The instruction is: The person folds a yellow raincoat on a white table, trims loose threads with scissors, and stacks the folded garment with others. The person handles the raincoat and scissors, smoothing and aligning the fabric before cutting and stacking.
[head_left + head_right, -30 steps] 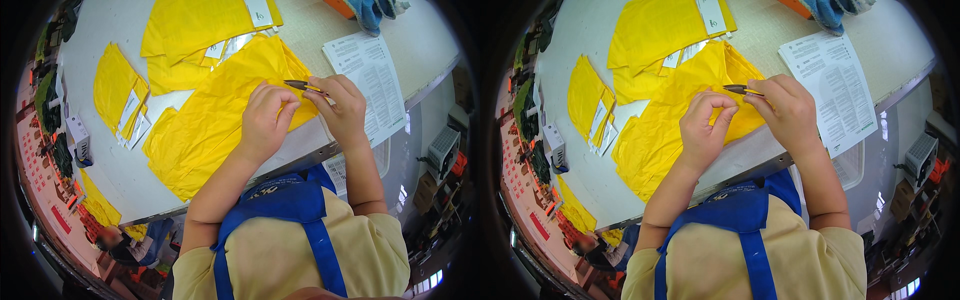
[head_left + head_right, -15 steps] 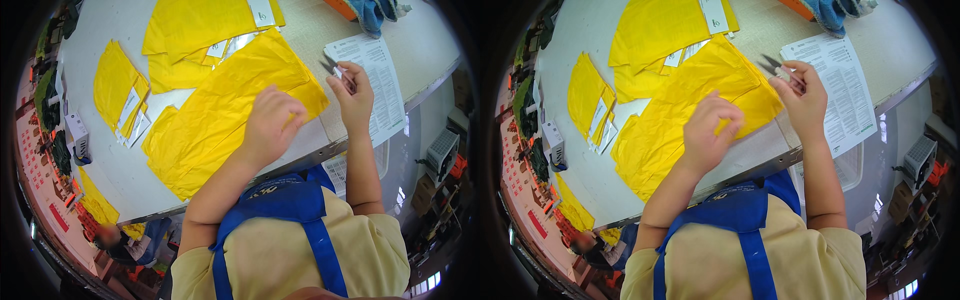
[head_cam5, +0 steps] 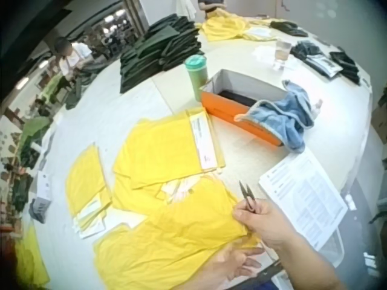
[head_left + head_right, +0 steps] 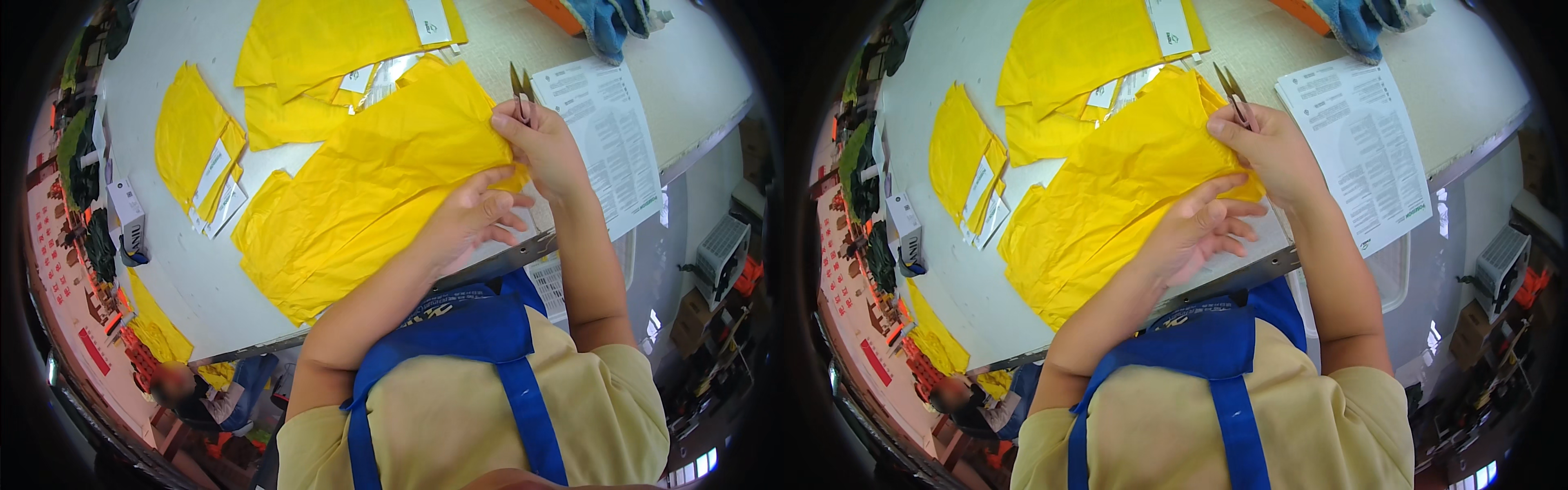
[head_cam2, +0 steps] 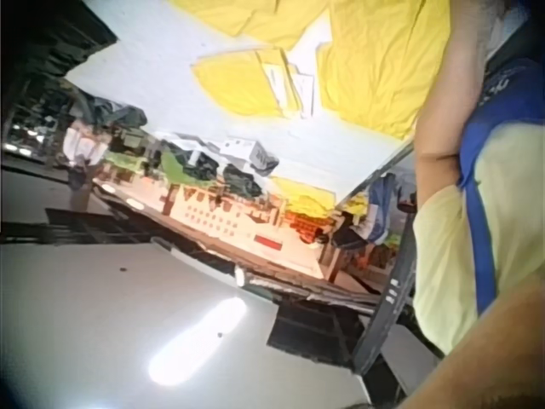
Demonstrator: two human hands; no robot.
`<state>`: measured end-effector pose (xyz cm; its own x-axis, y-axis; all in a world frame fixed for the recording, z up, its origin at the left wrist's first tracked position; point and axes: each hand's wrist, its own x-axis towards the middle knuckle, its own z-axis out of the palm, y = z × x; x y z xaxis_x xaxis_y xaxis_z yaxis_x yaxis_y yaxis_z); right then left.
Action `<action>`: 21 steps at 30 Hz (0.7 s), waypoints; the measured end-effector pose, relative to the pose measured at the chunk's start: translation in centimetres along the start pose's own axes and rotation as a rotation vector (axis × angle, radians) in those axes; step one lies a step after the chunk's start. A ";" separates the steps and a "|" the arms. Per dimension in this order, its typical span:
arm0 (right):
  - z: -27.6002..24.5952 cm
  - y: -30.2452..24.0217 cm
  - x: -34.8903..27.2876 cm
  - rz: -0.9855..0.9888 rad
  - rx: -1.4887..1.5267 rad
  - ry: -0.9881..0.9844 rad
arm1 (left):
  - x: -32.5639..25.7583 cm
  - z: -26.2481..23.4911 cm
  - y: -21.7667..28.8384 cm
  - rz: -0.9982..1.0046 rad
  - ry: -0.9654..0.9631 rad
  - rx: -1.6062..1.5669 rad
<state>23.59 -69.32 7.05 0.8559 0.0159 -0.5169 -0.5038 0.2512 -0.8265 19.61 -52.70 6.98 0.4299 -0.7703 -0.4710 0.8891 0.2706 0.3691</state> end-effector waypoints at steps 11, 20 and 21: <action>0.1 -1.2 -4.9 -0.504 -0.586 0.175 | 0.7 1.5 0.0 0.634 0.293 -0.298; -0.2 -1.7 -5.0 -0.616 -0.810 0.196 | 0.1 1.3 0.0 0.688 0.296 -0.181; -0.1 -1.8 -5.1 -0.626 -0.835 0.201 | 0.1 1.3 0.0 0.688 0.300 -0.175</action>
<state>20.15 -69.94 11.19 0.9938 -0.0659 0.0892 0.0337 -0.5864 -0.8093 19.49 -53.55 8.02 0.8968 -0.2128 -0.3878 0.4075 0.7387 0.5369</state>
